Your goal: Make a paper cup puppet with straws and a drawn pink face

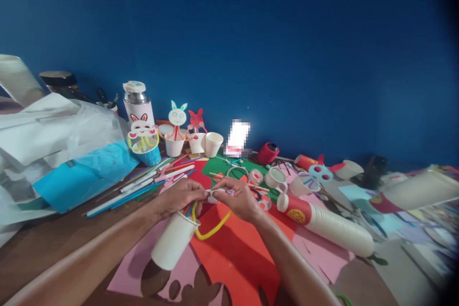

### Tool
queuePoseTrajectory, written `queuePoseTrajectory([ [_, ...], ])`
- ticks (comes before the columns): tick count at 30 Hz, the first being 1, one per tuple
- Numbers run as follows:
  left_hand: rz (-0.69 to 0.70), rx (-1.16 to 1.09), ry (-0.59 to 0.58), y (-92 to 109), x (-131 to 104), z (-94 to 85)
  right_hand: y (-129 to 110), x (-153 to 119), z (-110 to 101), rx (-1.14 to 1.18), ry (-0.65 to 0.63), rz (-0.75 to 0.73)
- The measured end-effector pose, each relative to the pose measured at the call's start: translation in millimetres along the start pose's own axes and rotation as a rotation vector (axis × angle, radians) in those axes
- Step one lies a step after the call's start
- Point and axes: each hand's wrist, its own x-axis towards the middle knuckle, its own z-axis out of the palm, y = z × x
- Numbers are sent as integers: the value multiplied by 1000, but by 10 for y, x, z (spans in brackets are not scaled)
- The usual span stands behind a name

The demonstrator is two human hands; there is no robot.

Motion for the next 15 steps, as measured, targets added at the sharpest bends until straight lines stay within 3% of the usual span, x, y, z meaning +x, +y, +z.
queuePoseTrajectory([
  [6,-46,-66,31,-88,44,8,38,-6,11,-79,-13,-110],
  [15,-40,-72,57,-165,101,23,102,-9,38,-111,-5,-101],
])
